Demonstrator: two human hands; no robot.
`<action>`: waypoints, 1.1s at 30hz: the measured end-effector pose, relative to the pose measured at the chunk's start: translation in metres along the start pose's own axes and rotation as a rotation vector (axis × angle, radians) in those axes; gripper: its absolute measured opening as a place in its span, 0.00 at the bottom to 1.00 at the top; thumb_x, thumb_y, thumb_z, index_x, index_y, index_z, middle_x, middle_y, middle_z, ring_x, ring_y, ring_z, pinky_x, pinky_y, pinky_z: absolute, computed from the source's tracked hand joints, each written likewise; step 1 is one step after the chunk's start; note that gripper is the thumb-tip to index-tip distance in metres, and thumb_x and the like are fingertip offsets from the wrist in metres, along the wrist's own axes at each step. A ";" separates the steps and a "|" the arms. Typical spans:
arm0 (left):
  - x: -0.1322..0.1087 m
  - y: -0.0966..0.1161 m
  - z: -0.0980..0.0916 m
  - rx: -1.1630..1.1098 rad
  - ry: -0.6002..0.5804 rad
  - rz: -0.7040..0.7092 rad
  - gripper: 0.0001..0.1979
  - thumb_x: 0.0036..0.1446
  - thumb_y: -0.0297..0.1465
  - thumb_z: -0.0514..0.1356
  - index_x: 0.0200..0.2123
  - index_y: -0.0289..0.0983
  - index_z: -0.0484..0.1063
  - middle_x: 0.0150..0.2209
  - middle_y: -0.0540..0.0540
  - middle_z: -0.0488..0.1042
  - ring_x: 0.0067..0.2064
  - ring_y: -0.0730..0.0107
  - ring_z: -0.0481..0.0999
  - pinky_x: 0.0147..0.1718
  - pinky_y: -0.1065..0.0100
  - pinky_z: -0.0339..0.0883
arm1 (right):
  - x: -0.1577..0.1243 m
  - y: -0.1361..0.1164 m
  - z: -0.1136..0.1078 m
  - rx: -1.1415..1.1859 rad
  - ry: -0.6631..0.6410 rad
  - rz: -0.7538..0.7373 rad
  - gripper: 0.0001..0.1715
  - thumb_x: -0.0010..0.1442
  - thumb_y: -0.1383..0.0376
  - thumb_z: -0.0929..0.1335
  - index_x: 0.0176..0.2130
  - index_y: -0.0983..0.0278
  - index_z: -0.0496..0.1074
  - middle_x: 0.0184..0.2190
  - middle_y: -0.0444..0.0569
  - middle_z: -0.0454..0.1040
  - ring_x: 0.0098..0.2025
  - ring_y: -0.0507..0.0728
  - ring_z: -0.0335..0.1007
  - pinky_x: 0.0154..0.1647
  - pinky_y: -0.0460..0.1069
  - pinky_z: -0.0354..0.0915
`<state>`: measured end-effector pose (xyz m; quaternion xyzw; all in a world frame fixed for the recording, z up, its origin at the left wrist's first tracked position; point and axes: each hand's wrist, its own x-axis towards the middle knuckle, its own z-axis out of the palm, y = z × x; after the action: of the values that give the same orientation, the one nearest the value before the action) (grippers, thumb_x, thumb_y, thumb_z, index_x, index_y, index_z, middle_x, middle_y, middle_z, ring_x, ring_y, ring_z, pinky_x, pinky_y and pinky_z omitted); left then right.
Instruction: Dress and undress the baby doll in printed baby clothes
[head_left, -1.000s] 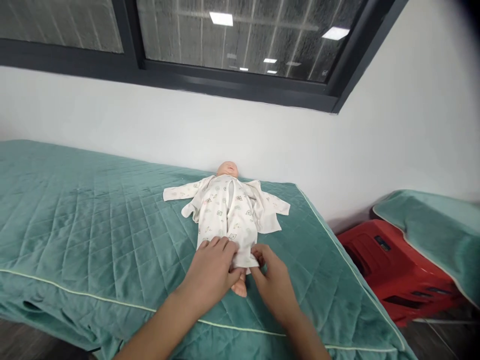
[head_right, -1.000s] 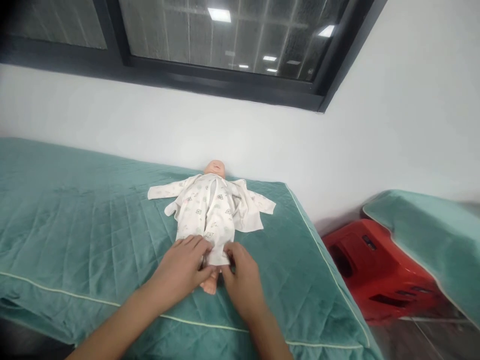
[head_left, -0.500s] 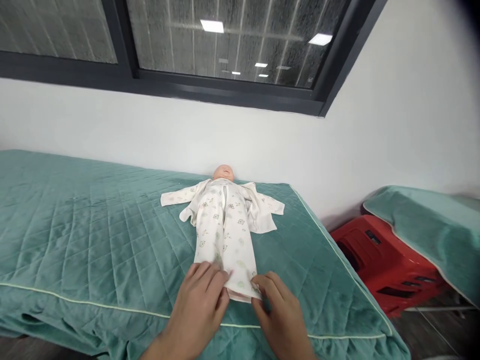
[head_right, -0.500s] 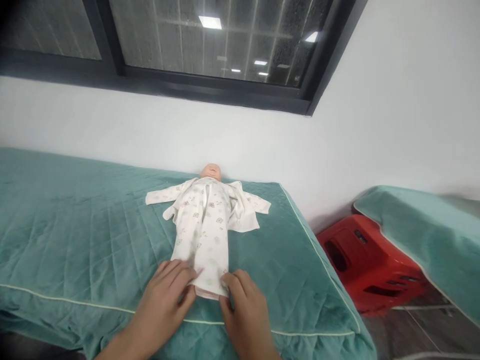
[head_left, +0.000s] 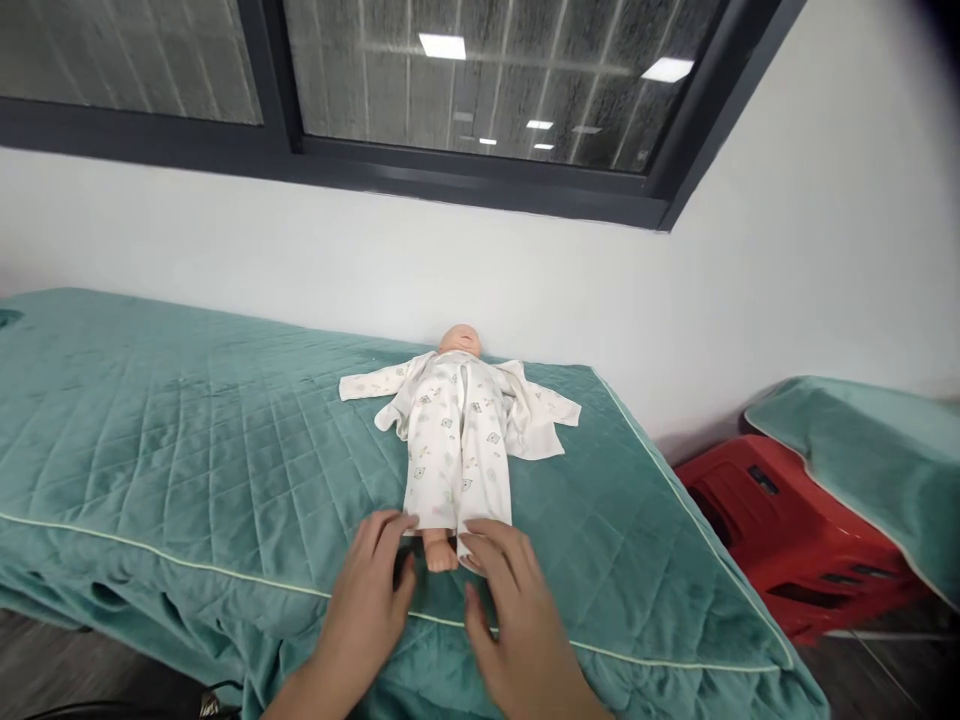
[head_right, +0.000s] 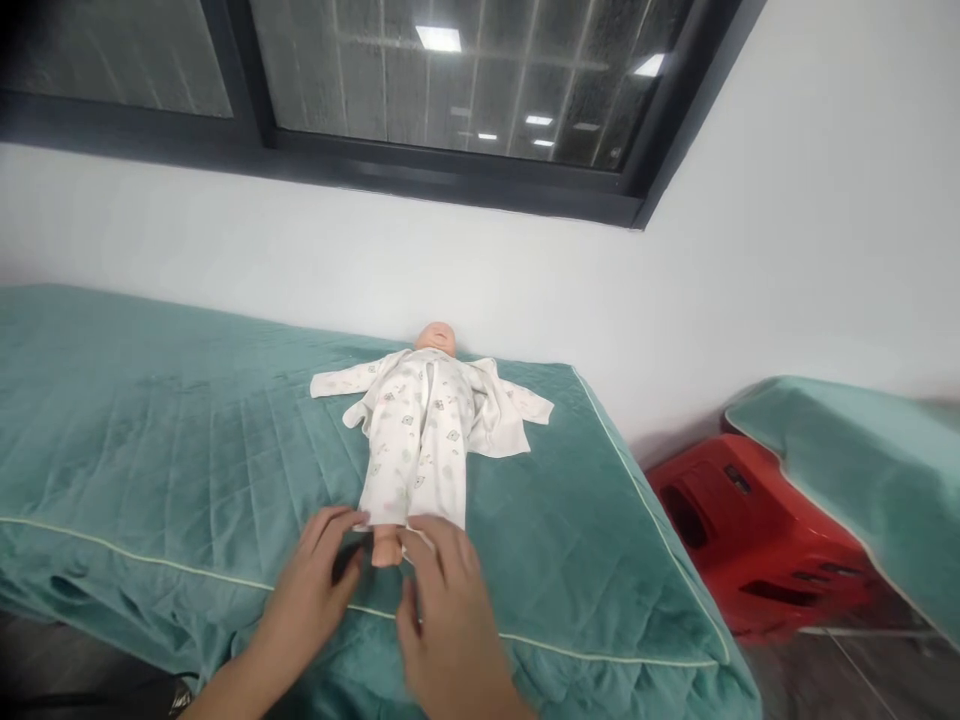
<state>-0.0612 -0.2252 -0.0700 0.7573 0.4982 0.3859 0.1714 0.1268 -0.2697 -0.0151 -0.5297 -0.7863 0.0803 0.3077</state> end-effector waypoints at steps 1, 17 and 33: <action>0.003 -0.002 0.002 -0.013 0.007 -0.013 0.17 0.61 0.25 0.52 0.53 0.40 0.65 0.51 0.41 0.67 0.53 0.59 0.69 0.52 0.54 0.67 | 0.009 -0.006 -0.001 -0.008 -0.065 -0.027 0.34 0.58 0.77 0.60 0.61 0.58 0.58 0.59 0.52 0.61 0.61 0.60 0.56 0.63 0.59 0.58; 0.022 0.002 0.004 -0.344 0.020 -0.138 0.08 0.64 0.32 0.50 0.38 0.38 0.68 0.36 0.46 0.72 0.37 0.66 0.73 0.38 0.64 0.68 | 0.059 0.007 0.028 -0.308 -0.118 0.022 0.10 0.59 0.76 0.63 0.36 0.63 0.68 0.35 0.50 0.72 0.40 0.60 0.65 0.46 0.57 0.55; -0.007 -0.012 -0.018 -0.196 -0.054 0.036 0.09 0.65 0.31 0.51 0.47 0.41 0.67 0.42 0.43 0.73 0.43 0.63 0.74 0.44 0.60 0.70 | 0.029 -0.004 -0.003 -0.060 -0.161 -0.049 0.10 0.61 0.75 0.63 0.37 0.61 0.68 0.35 0.45 0.71 0.43 0.58 0.61 0.48 0.55 0.57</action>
<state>-0.0837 -0.2283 -0.0691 0.7560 0.4395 0.4153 0.2508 0.1185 -0.2467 0.0007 -0.5113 -0.8231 0.0914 0.2294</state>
